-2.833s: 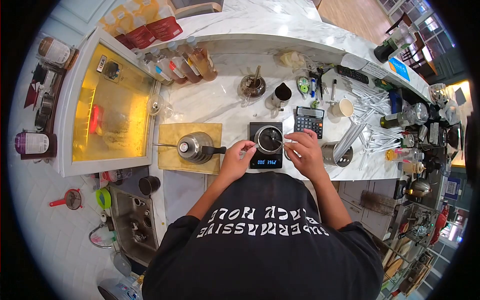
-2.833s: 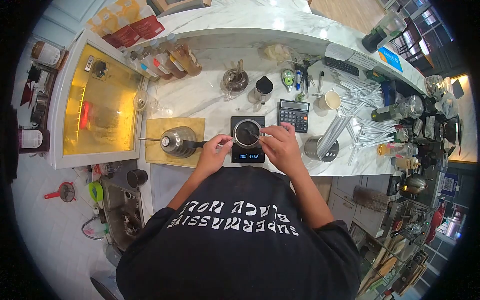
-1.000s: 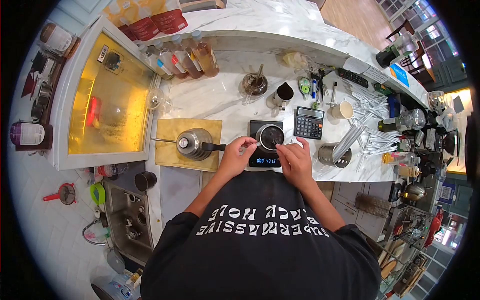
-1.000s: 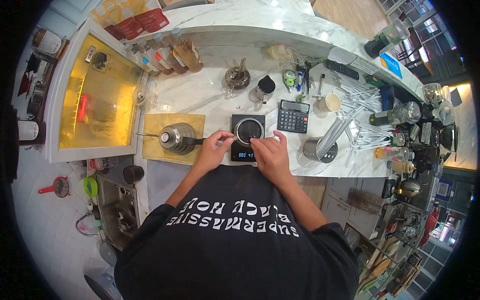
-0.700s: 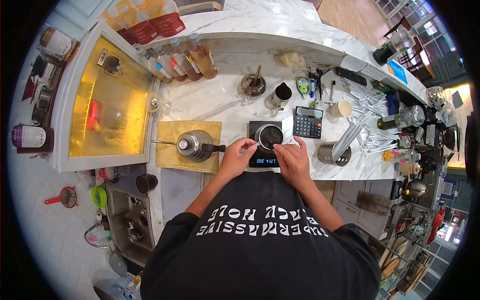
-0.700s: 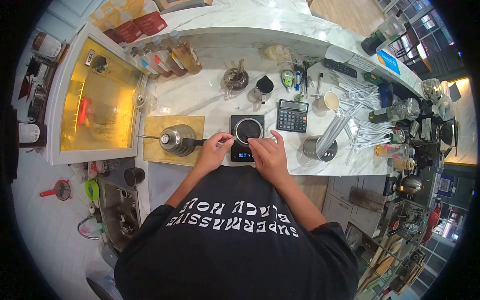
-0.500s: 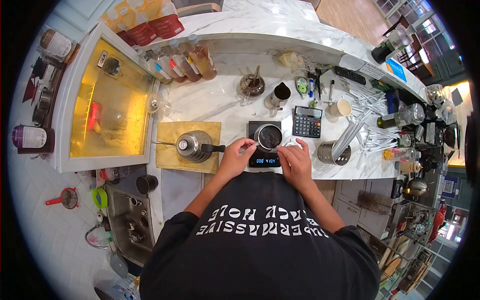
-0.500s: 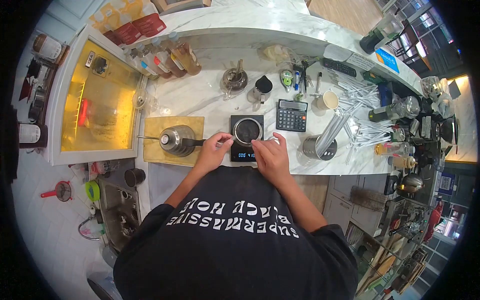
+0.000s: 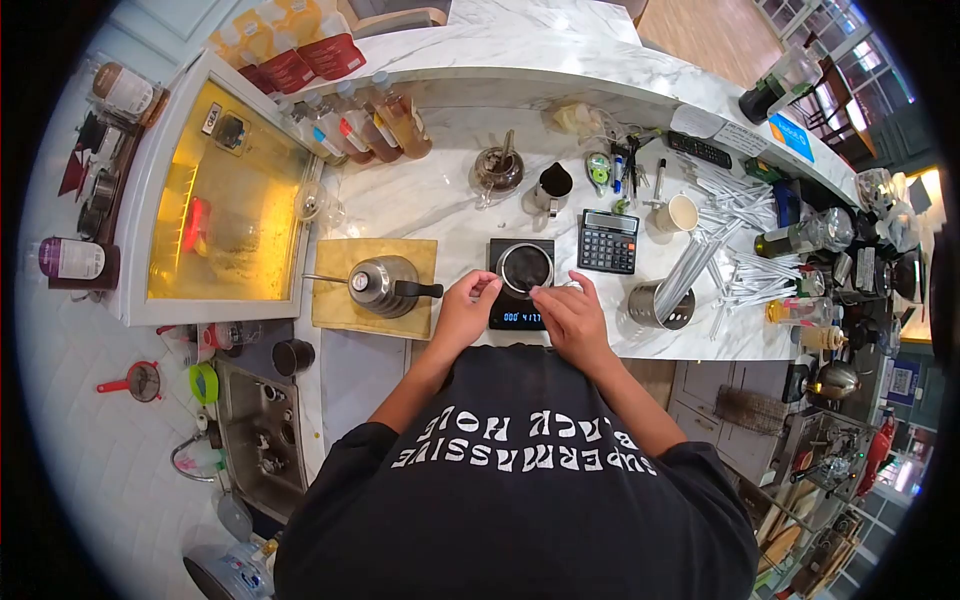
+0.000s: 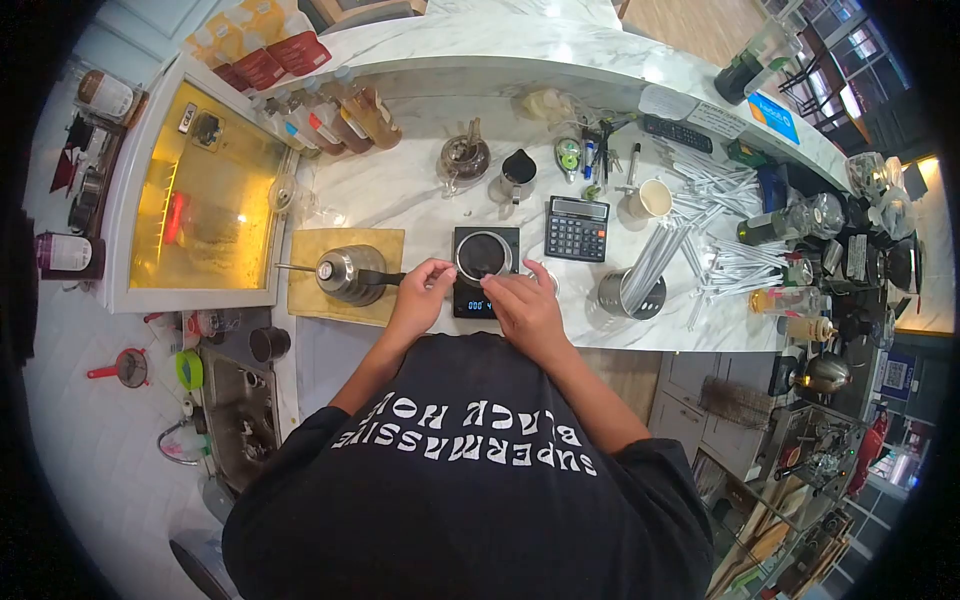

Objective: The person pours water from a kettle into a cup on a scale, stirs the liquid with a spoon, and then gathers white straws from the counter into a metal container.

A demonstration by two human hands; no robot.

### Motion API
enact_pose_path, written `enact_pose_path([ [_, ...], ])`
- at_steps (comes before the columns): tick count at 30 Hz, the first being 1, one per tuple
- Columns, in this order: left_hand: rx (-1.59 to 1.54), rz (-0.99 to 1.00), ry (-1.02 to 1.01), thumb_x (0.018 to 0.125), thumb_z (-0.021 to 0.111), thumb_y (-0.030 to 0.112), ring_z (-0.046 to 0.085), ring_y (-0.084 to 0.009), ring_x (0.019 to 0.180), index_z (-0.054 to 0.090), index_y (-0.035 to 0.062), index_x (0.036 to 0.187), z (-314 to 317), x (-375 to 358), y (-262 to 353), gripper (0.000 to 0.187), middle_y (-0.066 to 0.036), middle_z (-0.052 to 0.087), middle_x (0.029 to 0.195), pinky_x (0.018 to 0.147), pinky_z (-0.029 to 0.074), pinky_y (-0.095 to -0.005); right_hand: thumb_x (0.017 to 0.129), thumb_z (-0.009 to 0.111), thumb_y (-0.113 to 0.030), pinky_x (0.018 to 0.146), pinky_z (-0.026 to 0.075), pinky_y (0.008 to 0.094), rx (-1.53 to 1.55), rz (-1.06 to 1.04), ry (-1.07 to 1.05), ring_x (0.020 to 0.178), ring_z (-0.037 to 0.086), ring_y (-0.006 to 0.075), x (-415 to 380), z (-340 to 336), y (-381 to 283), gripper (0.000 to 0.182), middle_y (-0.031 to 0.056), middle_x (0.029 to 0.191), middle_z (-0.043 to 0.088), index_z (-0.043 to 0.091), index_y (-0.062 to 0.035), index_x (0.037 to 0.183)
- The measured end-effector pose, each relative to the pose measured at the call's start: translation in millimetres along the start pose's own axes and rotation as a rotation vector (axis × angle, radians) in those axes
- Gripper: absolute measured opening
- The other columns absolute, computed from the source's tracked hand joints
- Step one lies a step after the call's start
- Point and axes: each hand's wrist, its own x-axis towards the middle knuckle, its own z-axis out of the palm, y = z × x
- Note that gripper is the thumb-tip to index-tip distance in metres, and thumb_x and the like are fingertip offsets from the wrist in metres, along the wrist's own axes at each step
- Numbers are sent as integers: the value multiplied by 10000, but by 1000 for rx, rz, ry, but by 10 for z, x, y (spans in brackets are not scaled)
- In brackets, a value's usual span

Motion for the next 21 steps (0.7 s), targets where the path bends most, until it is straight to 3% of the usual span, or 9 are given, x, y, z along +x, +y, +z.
enact_pose_path([
  [2, 33, 15, 44, 1023, 685, 183, 659, -122, 831, 733, -3, 1092, 31, -20, 5, 204, -54, 744, 911, 796, 537, -299, 891, 773, -34, 1062, 468, 517, 4, -6, -6, 933, 732, 232, 31, 1, 49, 297, 58, 1059, 772, 717, -93, 1177],
  [9, -3, -28, 112, 1026, 687, 196, 668, -129, 834, 731, -1, 1098, 102, -83, 41, 214, -69, 751, 920, 795, 543, -304, 914, 760, -36, 1040, 491, 489, 81, -11, -29, 949, 743, 233, 40, -94, 187, 266, 55, 1097, 786, 737, -103, 1170],
  [11, 23, -83, 120, 1038, 676, 199, 634, -101, 896, 727, 3, 1116, 116, -85, 94, 218, -27, 730, 967, 846, 515, -281, 915, 757, -38, 1045, 484, 488, 106, -17, -21, 961, 742, 229, 120, -163, 202, 266, 54, 1105, 786, 740, -110, 1171],
  [21, 7, -47, 283, 1042, 670, 204, 642, -123, 894, 699, 30, 1174, 289, -173, 102, 221, -34, 731, 1051, 841, 520, -308, 913, 754, -75, 1076, 427, 532, 130, -117, -159, 1004, 717, 208, 243, -137, 536, 252, 33, 1159, 764, 755, -141, 1157],
])
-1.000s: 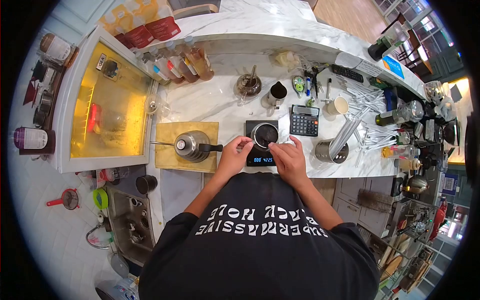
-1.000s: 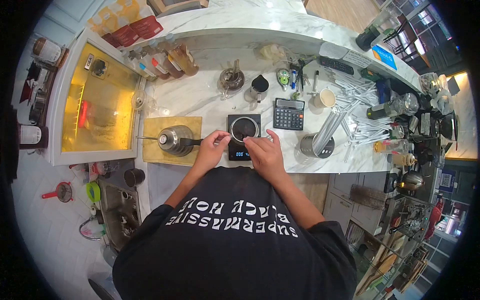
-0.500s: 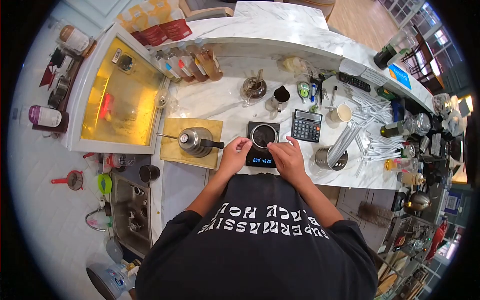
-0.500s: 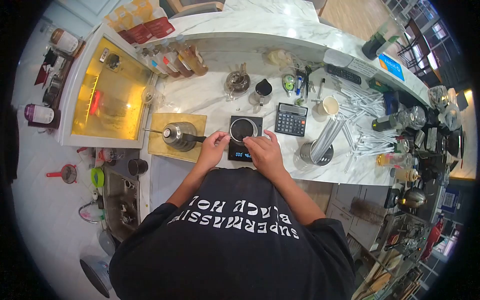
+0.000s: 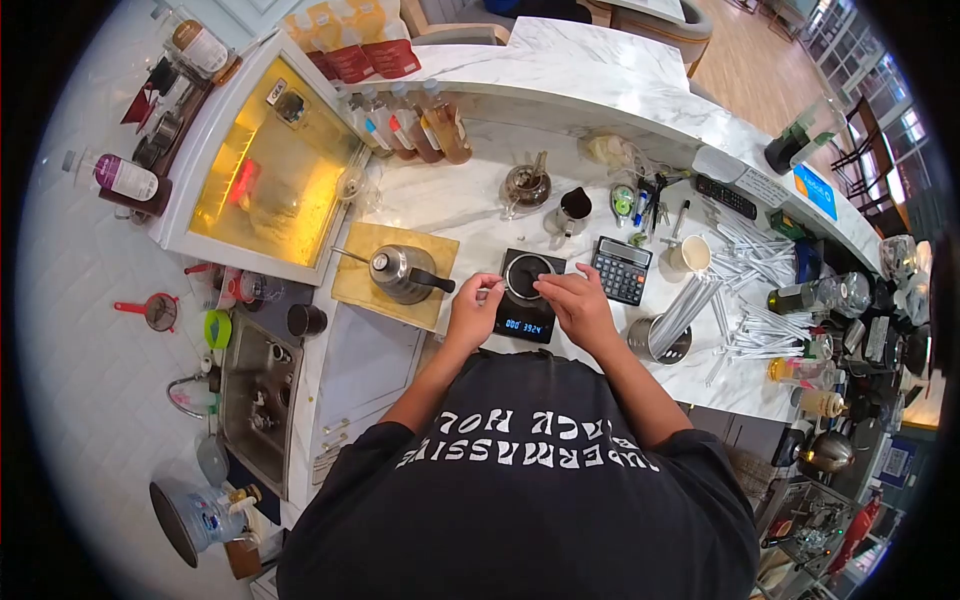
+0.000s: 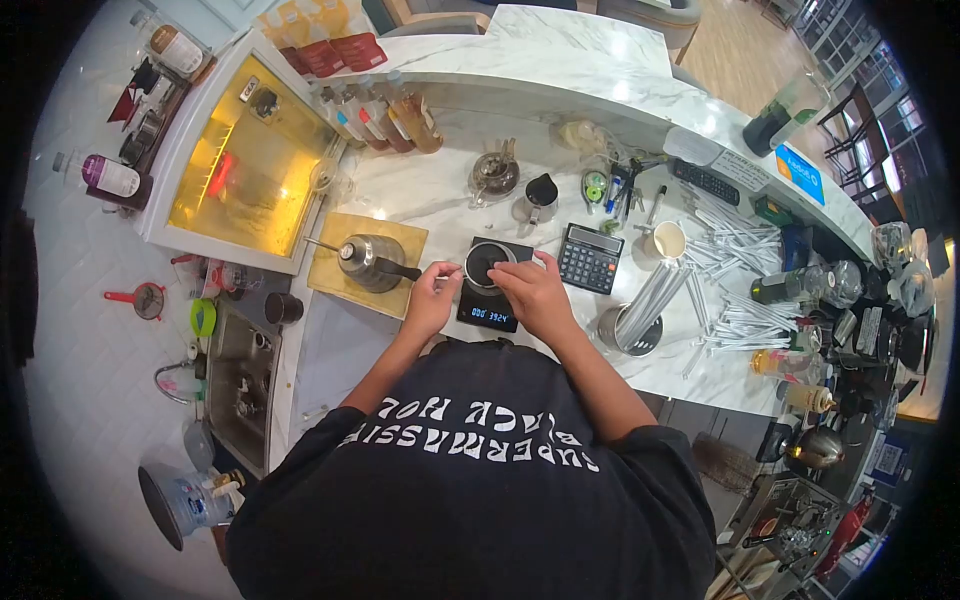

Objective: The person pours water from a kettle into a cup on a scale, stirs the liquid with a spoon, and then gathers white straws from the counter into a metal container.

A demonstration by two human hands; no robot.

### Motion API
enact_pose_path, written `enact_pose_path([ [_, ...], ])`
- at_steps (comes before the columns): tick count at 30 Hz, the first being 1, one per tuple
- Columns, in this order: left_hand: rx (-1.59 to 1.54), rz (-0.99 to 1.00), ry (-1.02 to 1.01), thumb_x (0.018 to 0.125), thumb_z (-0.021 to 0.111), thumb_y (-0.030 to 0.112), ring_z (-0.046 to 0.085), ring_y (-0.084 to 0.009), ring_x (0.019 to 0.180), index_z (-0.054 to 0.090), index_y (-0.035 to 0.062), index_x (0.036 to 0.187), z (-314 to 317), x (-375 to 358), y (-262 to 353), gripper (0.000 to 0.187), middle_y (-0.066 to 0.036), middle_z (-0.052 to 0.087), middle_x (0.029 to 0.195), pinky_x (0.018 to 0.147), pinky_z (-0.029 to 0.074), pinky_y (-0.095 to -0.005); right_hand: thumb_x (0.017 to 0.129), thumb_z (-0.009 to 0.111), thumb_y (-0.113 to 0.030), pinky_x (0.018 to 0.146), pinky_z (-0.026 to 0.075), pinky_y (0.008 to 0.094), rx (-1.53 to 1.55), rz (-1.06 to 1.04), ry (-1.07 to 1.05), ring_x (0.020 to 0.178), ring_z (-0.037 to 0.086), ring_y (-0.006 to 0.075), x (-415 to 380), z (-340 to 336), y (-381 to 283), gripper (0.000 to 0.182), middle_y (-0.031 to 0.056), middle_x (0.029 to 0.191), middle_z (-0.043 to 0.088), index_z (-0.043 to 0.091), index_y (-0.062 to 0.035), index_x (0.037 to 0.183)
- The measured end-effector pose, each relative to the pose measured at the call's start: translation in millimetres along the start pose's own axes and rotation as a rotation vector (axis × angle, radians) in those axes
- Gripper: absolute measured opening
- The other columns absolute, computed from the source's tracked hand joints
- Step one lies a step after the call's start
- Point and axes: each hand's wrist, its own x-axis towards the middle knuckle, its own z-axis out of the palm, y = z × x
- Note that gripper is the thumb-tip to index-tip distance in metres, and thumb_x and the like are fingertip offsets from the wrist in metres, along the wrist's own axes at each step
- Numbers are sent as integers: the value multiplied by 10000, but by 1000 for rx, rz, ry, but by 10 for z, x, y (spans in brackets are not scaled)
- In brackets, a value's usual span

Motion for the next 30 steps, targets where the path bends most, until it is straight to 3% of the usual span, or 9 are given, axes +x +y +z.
enact_pose_path([
  [6, 51, 32, 90, 1048, 657, 197, 644, -119, 886, 691, 31, 1165, 157, -1, -94, 206, -32, 722, 1001, 791, 523, -305, 871, 755, -53, 1100, 399, 545, -51, -51, 3, 1074, 690, 208, -18, -92, 91, 294, 3, 1164, 751, 749, -149, 1148],
  [20, -114, 76, 235, 1038, 667, 196, 673, -134, 892, 717, 20, 1168, 313, 3, -256, 224, -54, 747, 972, 837, 542, -302, 831, 774, -60, 1074, 416, 545, -112, -222, -129, 1086, 690, 181, 123, -265, 262, 336, -32, 1216, 751, 747, -172, 1146],
  [30, 71, 116, 187, 1031, 663, 148, 681, -158, 1016, 691, 29, 1286, 239, -140, -106, 282, -89, 738, 1128, 835, 558, -329, 831, 780, -68, 1094, 406, 556, -131, -252, -121, 1083, 695, 170, 184, -173, 229, 340, -36, 1196, 758, 751, -183, 1150],
])
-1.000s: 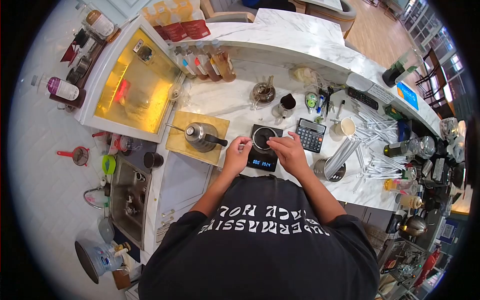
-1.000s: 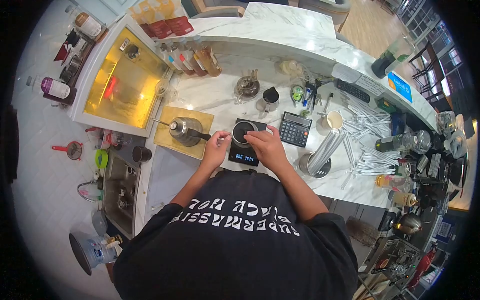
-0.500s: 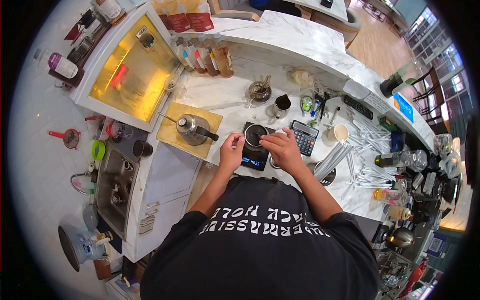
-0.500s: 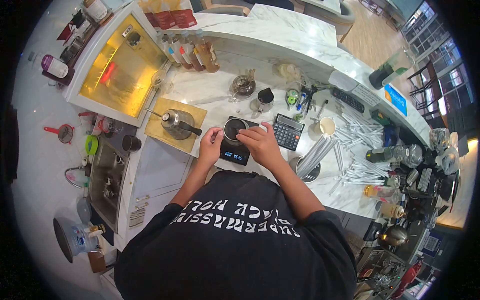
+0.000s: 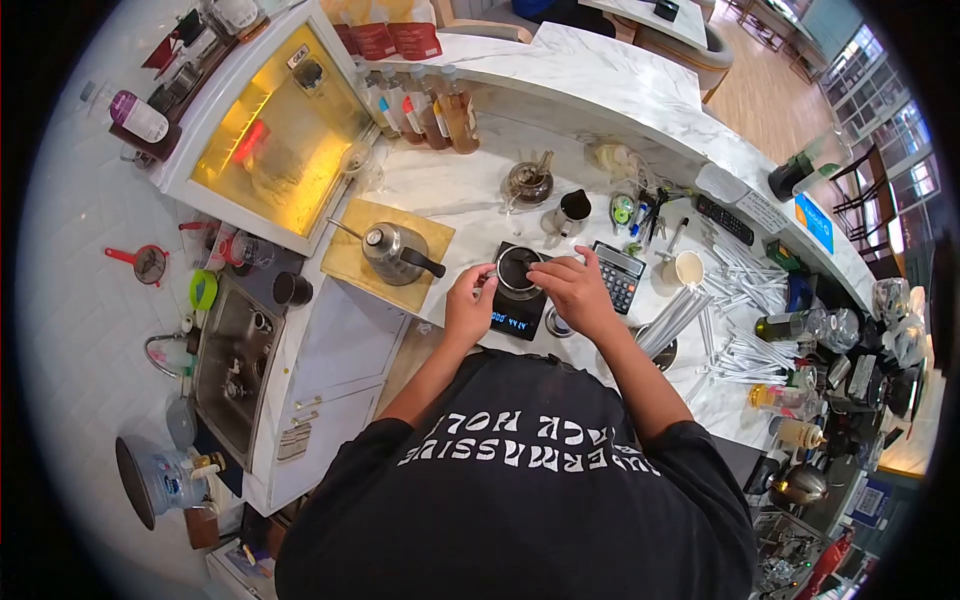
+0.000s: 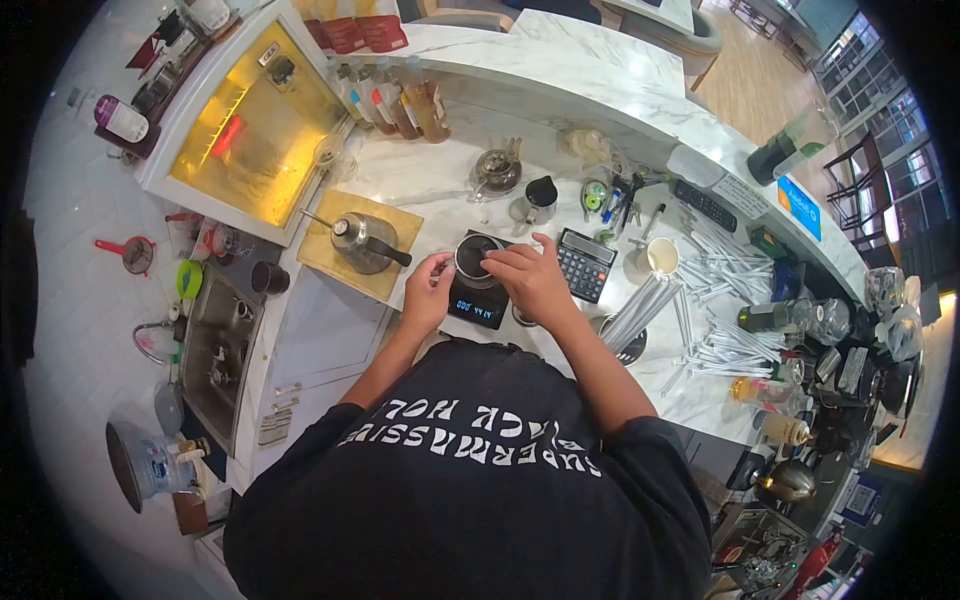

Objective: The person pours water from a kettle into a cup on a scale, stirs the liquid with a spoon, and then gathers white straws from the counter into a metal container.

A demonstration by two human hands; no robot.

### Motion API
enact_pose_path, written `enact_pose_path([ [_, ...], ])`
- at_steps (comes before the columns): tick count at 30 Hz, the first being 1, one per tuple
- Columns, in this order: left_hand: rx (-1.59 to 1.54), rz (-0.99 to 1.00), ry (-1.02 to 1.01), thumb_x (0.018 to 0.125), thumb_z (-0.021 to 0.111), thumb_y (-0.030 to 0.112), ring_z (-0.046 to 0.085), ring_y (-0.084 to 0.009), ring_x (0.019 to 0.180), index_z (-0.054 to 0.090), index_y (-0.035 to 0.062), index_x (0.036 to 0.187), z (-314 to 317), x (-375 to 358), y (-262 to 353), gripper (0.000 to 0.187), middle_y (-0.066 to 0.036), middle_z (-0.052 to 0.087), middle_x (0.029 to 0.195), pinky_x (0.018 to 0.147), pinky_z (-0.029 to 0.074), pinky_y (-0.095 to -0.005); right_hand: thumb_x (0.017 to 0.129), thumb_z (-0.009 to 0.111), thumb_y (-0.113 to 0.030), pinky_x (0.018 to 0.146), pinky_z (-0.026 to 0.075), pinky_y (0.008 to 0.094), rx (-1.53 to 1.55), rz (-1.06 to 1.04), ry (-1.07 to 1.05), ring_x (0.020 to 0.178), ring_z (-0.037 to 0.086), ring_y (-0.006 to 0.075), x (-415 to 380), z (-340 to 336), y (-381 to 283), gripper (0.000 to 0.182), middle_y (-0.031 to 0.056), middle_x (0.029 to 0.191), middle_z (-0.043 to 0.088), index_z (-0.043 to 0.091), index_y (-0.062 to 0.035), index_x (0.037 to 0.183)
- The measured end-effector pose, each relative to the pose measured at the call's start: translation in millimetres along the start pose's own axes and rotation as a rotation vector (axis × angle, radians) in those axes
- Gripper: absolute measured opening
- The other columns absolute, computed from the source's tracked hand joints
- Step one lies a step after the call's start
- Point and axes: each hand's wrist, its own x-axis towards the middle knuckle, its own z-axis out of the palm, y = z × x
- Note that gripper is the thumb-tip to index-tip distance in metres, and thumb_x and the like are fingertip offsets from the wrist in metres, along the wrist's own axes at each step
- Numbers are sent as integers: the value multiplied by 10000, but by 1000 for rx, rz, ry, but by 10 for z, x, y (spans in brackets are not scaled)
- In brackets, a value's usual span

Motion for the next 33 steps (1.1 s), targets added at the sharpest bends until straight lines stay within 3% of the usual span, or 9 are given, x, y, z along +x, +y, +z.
enact_pose_path([
  [7, 24, 105, 56, 975, 689, 98, 712, -258, 965, 719, 30, 1208, 0, 12, 16, 245, -135, 724, 1085, 862, 551, -376, 849, 771, -71, 1108, 394, 567, 0, 48, -25, 1085, 694, 178, -63, -88, -3, 327, -38, 1201, 757, 755, -189, 1154],
  [10, 115, 134, 26, 982, 685, 84, 709, -243, 1034, 709, 32, 1256, -68, 0, 144, 280, -130, 721, 1130, 903, 553, -380, 859, 765, -78, 1110, 392, 569, 21, 28, -24, 1087, 693, 179, -56, 0, -47, 310, -40, 1201, 757, 755, -185, 1150],
  [33, 74, 137, 22, 966, 688, 65, 710, -245, 1016, 734, 46, 1212, -198, -21, 148, 252, -124, 721, 1120, 899, 540, -381, 835, 767, -67, 1024, 445, 514, -20, 47, 3, 1051, 698, 183, 5, -65, -23, 316, -26, 1204, 766, 751, -159, 1137],
])
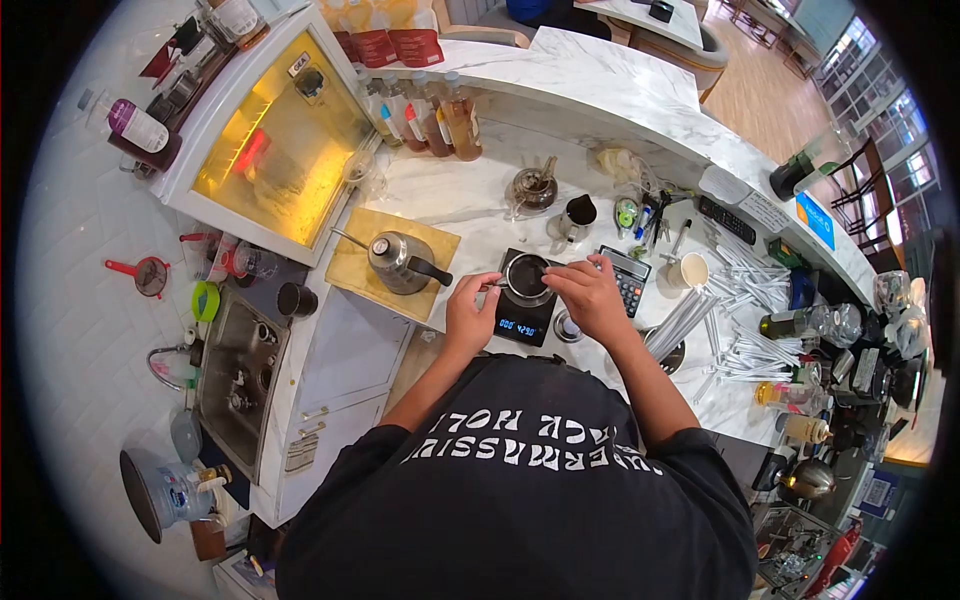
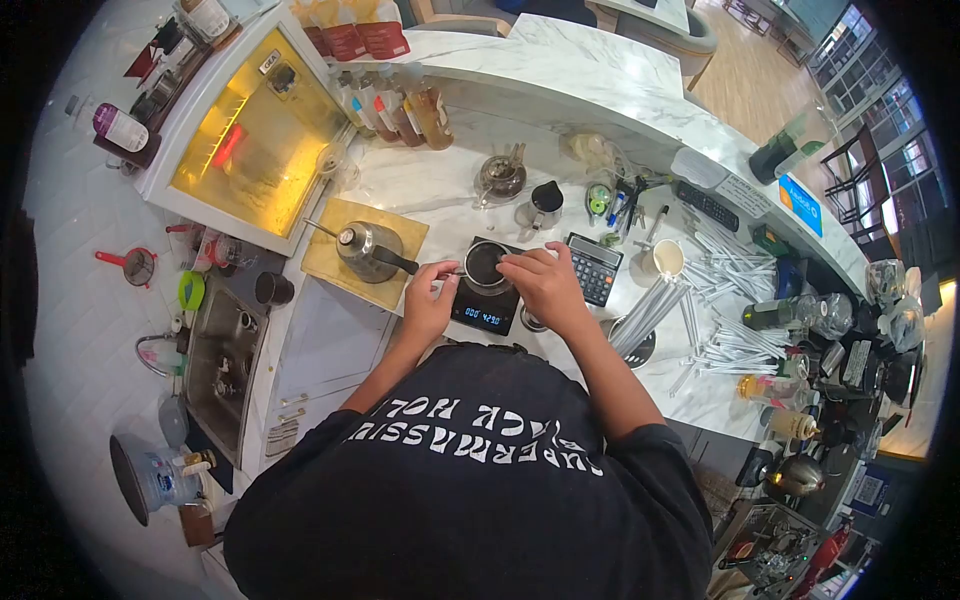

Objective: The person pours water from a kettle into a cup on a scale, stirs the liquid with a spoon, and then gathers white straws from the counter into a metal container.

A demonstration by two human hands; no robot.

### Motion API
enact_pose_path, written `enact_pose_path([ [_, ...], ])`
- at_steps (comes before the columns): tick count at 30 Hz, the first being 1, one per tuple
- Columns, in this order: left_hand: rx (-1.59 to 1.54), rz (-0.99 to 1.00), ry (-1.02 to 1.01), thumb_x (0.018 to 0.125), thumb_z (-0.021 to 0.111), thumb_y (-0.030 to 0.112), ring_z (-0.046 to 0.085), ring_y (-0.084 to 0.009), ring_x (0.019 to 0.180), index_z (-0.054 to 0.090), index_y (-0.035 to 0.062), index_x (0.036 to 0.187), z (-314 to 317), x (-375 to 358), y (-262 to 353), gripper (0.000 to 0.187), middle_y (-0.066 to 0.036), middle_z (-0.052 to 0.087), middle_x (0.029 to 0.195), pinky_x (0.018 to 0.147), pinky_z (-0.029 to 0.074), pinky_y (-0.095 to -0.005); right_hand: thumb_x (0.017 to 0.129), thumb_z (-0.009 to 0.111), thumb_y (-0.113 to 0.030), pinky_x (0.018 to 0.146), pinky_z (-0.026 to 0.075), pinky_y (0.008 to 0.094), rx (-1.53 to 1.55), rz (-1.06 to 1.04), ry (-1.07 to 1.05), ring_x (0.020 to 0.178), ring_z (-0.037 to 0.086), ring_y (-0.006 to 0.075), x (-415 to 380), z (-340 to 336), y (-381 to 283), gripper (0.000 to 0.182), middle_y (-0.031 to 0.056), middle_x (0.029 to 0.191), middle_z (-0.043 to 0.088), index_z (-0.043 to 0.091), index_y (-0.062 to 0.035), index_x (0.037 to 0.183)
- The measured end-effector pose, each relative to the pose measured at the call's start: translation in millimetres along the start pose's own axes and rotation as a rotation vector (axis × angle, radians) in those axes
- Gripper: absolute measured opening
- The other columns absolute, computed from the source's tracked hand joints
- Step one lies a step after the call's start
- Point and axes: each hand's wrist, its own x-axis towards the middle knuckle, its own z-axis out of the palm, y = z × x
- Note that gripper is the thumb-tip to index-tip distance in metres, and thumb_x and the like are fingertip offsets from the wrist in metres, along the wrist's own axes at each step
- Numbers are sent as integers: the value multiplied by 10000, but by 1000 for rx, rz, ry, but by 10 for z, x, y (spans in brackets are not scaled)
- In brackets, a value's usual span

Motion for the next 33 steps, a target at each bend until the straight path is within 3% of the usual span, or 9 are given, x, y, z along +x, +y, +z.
enact_pose_path([
  [28, -27, -39, -22, 990, 692, 141, 699, -198, 1055, 715, 59, 1250, 25, -19, -113, 274, -88, 736, 1161, 881, 532, -401, 859, 768, -73, 1010, 450, 486, 21, 67, 11, 1015, 712, 186, -48, -20, -118, 289, -16, 1188, 775, 761, -155, 1136],
  [33, -62, -73, -5, 995, 690, 153, 700, -195, 1066, 710, 70, 1264, 66, -12, -59, 282, -89, 744, 1170, 885, 532, -394, 885, 743, -51, 980, 450, 445, 59, 55, 39, 1002, 705, 203, 0, 86, -139, 253, 8, 1152, 781, 759, -133, 1124],
])
